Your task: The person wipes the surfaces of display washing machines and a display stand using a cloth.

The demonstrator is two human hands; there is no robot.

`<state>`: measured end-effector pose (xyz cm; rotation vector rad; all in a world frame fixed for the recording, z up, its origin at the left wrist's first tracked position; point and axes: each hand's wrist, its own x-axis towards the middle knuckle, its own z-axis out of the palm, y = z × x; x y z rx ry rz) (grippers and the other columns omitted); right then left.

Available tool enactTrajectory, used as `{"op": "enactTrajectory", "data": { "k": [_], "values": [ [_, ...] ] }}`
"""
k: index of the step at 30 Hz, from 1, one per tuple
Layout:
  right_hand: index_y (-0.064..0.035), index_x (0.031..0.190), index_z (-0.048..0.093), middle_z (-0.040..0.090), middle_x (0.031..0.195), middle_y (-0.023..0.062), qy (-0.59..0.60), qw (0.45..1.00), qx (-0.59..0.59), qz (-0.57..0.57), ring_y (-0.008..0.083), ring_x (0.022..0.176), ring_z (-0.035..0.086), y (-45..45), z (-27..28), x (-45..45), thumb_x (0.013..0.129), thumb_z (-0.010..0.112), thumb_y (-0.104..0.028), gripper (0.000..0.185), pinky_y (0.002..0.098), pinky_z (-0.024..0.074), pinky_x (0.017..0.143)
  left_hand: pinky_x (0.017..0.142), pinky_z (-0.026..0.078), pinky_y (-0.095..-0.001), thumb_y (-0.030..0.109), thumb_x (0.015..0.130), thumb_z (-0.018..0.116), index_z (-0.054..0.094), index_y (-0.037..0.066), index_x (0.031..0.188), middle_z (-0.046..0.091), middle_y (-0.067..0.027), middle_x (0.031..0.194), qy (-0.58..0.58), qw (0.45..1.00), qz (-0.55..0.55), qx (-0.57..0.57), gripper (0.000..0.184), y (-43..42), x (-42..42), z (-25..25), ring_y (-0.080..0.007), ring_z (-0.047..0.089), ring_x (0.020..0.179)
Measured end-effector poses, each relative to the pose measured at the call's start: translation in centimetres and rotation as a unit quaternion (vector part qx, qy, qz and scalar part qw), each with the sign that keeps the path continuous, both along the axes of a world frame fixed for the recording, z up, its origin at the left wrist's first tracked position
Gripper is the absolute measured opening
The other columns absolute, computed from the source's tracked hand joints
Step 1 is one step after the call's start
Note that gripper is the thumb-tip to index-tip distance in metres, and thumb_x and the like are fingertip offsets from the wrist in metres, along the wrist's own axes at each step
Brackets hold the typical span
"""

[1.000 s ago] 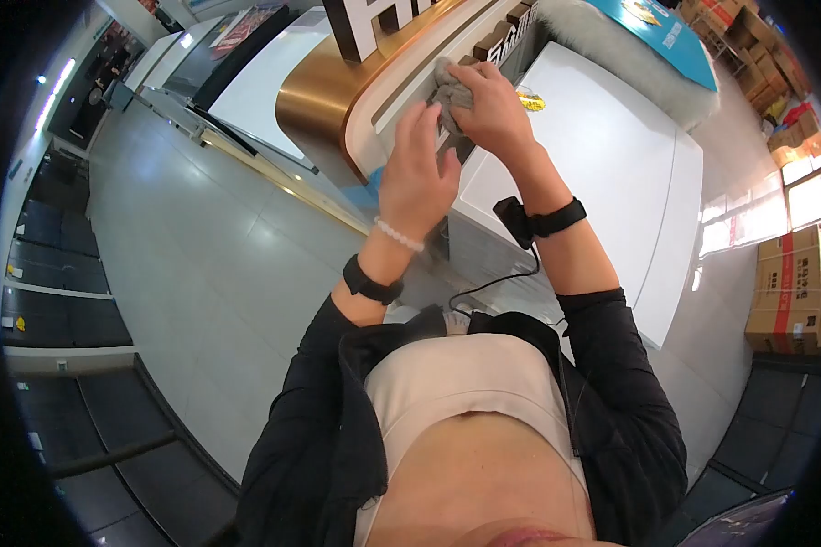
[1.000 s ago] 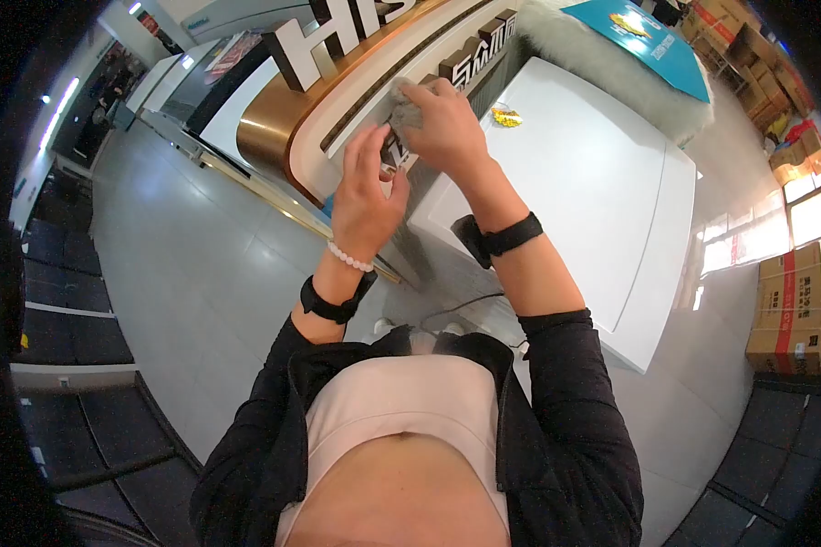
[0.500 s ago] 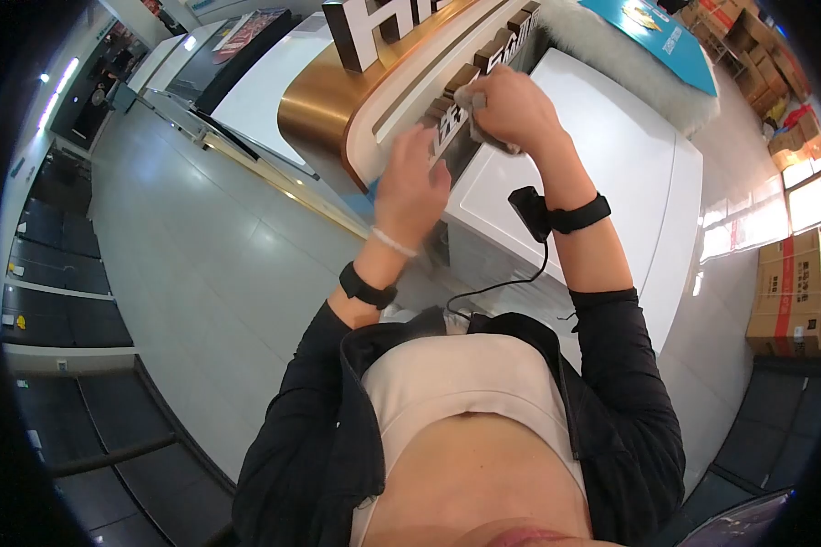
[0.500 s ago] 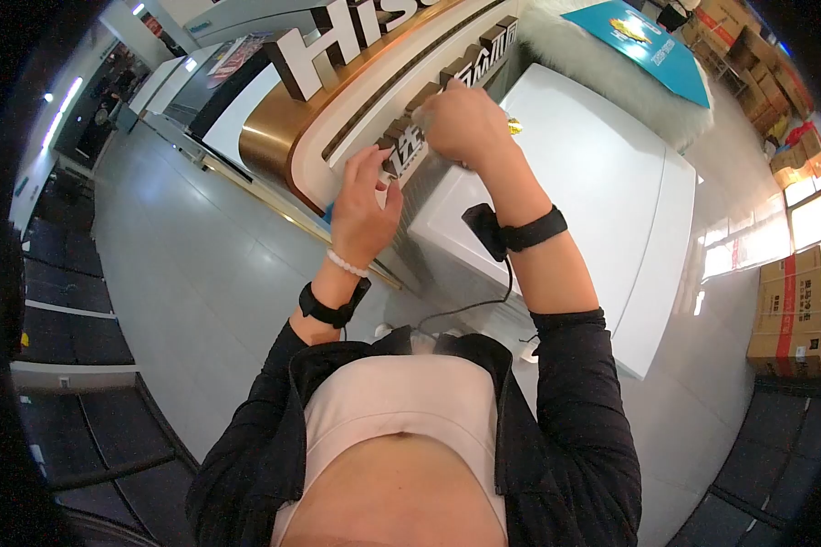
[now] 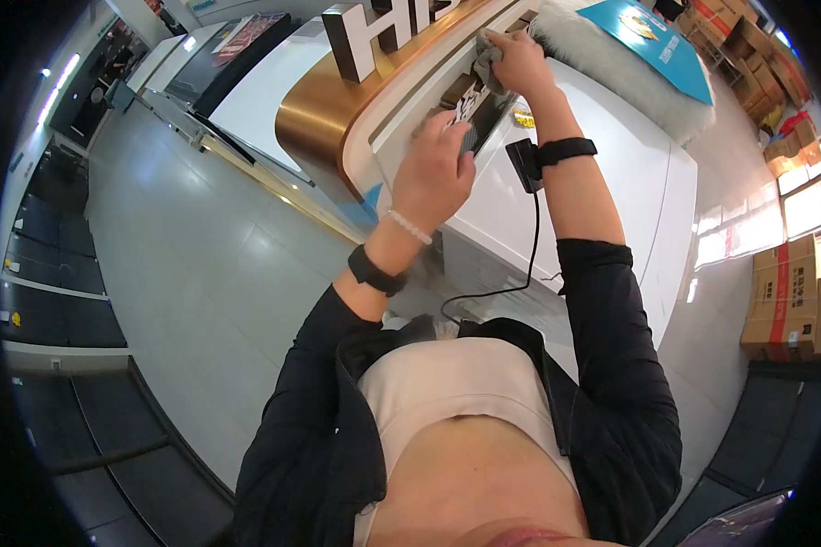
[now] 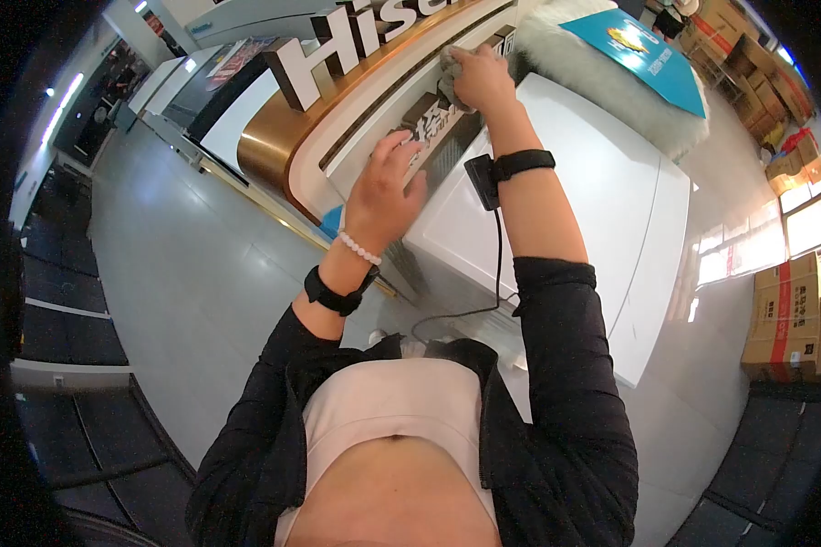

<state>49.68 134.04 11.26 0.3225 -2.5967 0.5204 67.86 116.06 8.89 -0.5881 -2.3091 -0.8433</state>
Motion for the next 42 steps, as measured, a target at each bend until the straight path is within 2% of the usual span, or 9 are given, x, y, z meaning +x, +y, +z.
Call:
{"op": "enactTrajectory", "data": {
  "k": [2, 6, 9, 14, 18, 21, 28, 39, 42],
  "values": [
    [-0.0336, 0.134, 0.058, 0.056, 0.130, 0.0107, -0.066, 0.997, 0.035, 0.004, 0.0423, 0.119, 0.052, 1.2, -2.6, -3.7, 0.081, 0.059, -0.014, 0.057, 0.0496, 0.0478, 0.098, 0.093, 0.050, -0.0404, 0.007, 0.082, 0.064, 0.058, 0.004, 0.118, 0.053, -0.0160, 0.130, 0.009, 1.000, 0.000, -0.019, 0.037, 0.4, -0.4, 0.2, -0.0344, 0.060, 0.106],
    [-0.0324, 0.125, 0.066, 0.056, 0.129, 0.0060, -0.176, 0.977, 0.112, -0.054, 0.0397, 0.123, 0.049, 2.8, 0.0, -2.0, 0.083, 0.060, -0.015, 0.046, 0.0520, 0.0476, 0.098, 0.100, 0.046, -0.0410, 0.008, 0.082, 0.065, 0.059, 0.005, 0.117, 0.053, -0.0158, 0.130, -0.028, 1.000, -0.001, 0.011, 0.035, -0.1, -0.5, 0.4, -0.0359, 0.055, 0.116],
    [-0.0328, 0.121, 0.068, 0.057, 0.128, 0.0077, -0.093, 0.992, 0.037, -0.076, 0.0404, 0.123, 0.050, 2.5, 0.4, -1.6, 0.082, 0.061, -0.016, 0.043, 0.0517, 0.0483, 0.097, 0.100, 0.046, -0.0408, 0.008, 0.082, 0.065, 0.059, 0.005, 0.116, 0.053, -0.0157, 0.130, -0.029, 0.999, 0.004, 0.014, 0.034, 0.0, -0.8, 0.1, -0.0357, 0.055, 0.116],
    [-0.0122, 0.125, 0.061, 0.056, 0.121, 0.0244, 0.021, 0.991, -0.131, -0.016, 0.0417, 0.111, 0.056, 1.5, -3.6, -3.4, 0.077, 0.071, -0.015, 0.050, 0.0457, 0.0484, 0.096, 0.100, 0.046, -0.0402, 0.007, 0.082, 0.065, 0.060, 0.004, 0.114, 0.054, -0.0156, 0.128, -0.007, 1.000, 0.002, 0.003, 0.033, 0.5, -0.6, 0.6, -0.0351, 0.055, 0.116],
    [-0.0131, 0.125, 0.061, 0.055, 0.124, 0.0210, 0.144, 0.959, -0.243, -0.036, 0.0412, 0.115, 0.054, 1.0, -2.7, -1.8, 0.076, 0.070, -0.014, 0.050, 0.0441, 0.0450, 0.100, 0.099, 0.046, -0.0397, 0.007, 0.082, 0.065, 0.060, 0.003, 0.114, 0.055, -0.0152, 0.128, -0.002, 1.000, 0.009, 0.012, 0.032, -0.2, -0.7, 0.4, -0.0347, 0.055, 0.116],
    [-0.0167, 0.127, 0.062, 0.055, 0.126, 0.0169, 0.009, 0.999, -0.037, -0.019, 0.0413, 0.117, 0.052, 0.6, -3.5, -3.3, 0.078, 0.066, -0.015, 0.049, 0.0450, 0.0439, 0.101, 0.099, 0.046, -0.0396, 0.007, 0.081, 0.065, 0.061, 0.003, 0.114, 0.055, -0.0150, 0.128, -0.010, 1.000, 0.011, 0.018, 0.033, -0.2, -0.5, 0.2, -0.0346, 0.056, 0.115],
    [-0.0305, 0.116, 0.071, 0.057, 0.121, 0.0053, -0.083, 0.992, 0.069, 0.065, 0.0382, 0.119, 0.049, 2.1, -0.1, -2.3, 0.078, 0.061, -0.012, 0.043, 0.0497, 0.0474, 0.096, 0.098, 0.047, -0.0400, 0.007, 0.081, 0.064, 0.061, 0.003, 0.114, 0.055, -0.0146, 0.127, -0.017, 1.000, 0.005, 0.015, 0.033, 0.1, -0.8, -0.2, -0.0347, 0.056, 0.114],
    [-0.0288, 0.115, 0.073, 0.060, 0.123, 0.0055, -0.070, 0.993, 0.087, -0.045, 0.0370, 0.116, 0.051, 1.6, 3.3, 2.3, 0.079, 0.057, -0.005, 0.046, 0.0466, 0.0498, 0.093, 0.100, 0.045, -0.0409, 0.005, 0.082, 0.064, 0.060, 0.001, 0.115, 0.055, -0.0159, 0.127, -0.016, 1.000, -0.003, 0.016, 0.033, -0.4, -1.2, -0.2, -0.0353, 0.055, 0.115],
    [-0.0261, 0.114, 0.073, 0.057, 0.123, 0.0089, 0.035, 0.997, 0.034, 0.063, 0.0384, 0.116, 0.051, 1.5, -1.6, -1.0, 0.081, 0.057, -0.008, 0.040, 0.0498, 0.0497, 0.093, 0.100, 0.045, -0.0407, 0.005, 0.082, 0.064, 0.060, 0.001, 0.114, 0.055, -0.0160, 0.126, -0.012, 1.000, -0.005, 0.015, 0.033, -0.4, -1.4, -0.3, -0.0352, 0.054, 0.115]
  ]
}}
